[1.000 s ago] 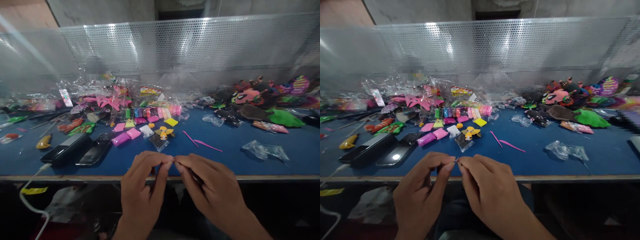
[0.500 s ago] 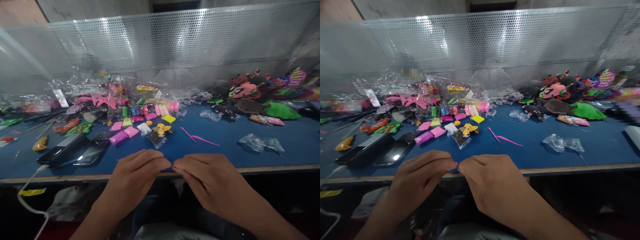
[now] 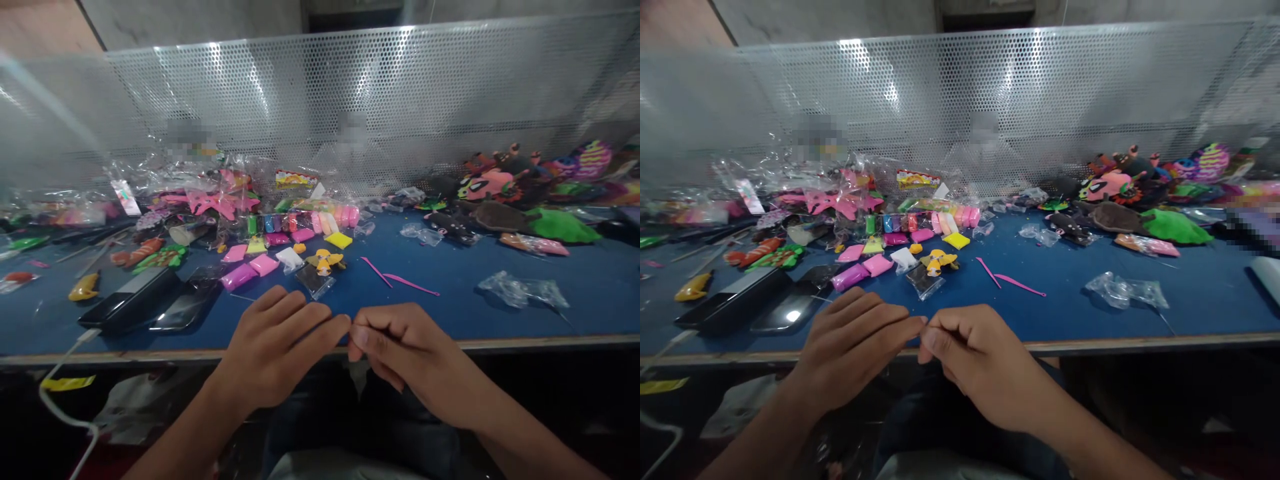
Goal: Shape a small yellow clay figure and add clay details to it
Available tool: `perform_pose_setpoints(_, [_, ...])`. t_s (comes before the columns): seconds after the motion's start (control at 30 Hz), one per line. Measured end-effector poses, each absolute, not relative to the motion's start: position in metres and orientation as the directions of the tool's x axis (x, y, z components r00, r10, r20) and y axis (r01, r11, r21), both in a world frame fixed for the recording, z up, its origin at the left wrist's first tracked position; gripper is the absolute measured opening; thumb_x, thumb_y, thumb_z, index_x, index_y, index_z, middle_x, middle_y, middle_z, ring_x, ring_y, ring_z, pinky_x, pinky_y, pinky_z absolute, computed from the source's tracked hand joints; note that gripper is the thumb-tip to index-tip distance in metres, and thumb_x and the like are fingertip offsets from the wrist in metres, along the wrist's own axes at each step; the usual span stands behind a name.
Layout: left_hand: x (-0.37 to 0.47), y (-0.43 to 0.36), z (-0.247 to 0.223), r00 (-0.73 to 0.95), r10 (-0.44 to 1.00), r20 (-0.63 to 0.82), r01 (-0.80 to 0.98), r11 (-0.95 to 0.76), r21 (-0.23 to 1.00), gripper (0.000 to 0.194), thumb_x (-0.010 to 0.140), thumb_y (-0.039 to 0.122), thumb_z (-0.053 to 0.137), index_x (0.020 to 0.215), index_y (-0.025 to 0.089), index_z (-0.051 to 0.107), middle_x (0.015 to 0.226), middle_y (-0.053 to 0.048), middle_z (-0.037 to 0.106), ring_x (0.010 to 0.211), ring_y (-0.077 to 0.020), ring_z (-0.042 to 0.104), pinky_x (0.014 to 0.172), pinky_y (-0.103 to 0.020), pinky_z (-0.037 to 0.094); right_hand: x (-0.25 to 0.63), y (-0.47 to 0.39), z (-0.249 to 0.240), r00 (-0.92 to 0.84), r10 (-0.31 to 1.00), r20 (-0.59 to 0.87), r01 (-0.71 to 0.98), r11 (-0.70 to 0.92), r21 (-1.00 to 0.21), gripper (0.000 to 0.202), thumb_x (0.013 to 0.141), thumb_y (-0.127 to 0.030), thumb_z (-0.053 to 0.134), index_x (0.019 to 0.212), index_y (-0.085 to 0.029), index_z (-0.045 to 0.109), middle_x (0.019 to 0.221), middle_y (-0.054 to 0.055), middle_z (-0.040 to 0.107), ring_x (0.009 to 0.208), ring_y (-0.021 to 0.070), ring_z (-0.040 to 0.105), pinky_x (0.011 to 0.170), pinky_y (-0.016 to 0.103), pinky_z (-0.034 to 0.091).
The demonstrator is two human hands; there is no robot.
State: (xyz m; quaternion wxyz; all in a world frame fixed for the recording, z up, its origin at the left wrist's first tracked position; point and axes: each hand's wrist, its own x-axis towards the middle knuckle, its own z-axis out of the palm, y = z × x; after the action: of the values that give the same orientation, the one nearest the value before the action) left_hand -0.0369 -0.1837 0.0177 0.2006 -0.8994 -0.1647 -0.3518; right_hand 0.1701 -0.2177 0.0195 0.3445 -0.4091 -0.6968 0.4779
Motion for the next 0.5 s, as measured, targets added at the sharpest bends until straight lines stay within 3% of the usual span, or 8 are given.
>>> perform_pose_setpoints(0.13, [-0.037, -0.179, 0.021, 0.743, 0.111, 0.66, 0.415, -0.85, -0.324, 0.013, 0.094, 0.018, 0.051, 0.097, 0.016, 0.064, 0.072, -0.002, 0.063, 0.064, -0.0135, 0.047, 0.061, -0.032, 0.03, 0.17, -0.214, 0.015, -0.501, 0.865, 0.005, 0.138, 0.085, -0.987, 0.044, 0.099, -0.05, 0.04, 0.071, -0.018, 0.053, 0.043, -0.008, 0.039, 0.038, 0.0064, 0.031, 0.042, 0.02, 0.025])
perform_pose_setpoints(0.27, [-0.036, -0.178, 0.025, 0.771, 0.081, 0.631, 0.413, -0.818, -0.399, 0.012, 0.094, 0.021, 0.052, 0.095, 0.017, 0.064, 0.064, 0.002, 0.054, 0.06, -0.0129, 0.042, 0.059, -0.033, 0.027, 0.171, -0.218, 0.015, -0.48, 0.876, 0.044, 0.245, 0.182, -0.952, 0.037, 0.101, -0.043, 0.039, 0.079, -0.018, 0.054, 0.053, -0.007, 0.042, 0.046, 0.0069, 0.035, 0.046, 0.019, 0.028])
perform_pose_setpoints(0.4, [-0.032, -0.183, 0.029, 0.787, 0.199, 0.584, 0.457, -0.823, -0.337, 0.015, 0.096, 0.025, 0.05, 0.088, 0.019, 0.062, 0.065, 0.002, 0.052, 0.06, -0.013, 0.043, 0.06, -0.032, 0.028, 0.173, -0.225, 0.015, -0.409, 0.893, 0.188, 0.48, 0.386, -0.788, 0.032, 0.102, -0.032, 0.038, 0.074, -0.019, 0.048, 0.062, -0.004, 0.05, 0.053, 0.0082, 0.039, 0.049, 0.021, 0.028])
perform_pose_setpoints(0.5, [-0.029, -0.187, 0.027, 0.821, 0.272, 0.503, 0.463, -0.831, -0.307, 0.019, 0.097, 0.024, 0.047, 0.082, 0.019, 0.058, 0.067, 0.001, 0.054, 0.061, -0.0142, 0.044, 0.059, -0.032, 0.028, 0.174, -0.229, 0.014, -0.42, 0.882, 0.213, 0.641, 0.454, -0.619, 0.029, 0.101, -0.023, 0.037, 0.074, -0.02, 0.046, 0.065, -0.003, 0.055, 0.055, 0.01, 0.043, 0.05, 0.022, 0.029])
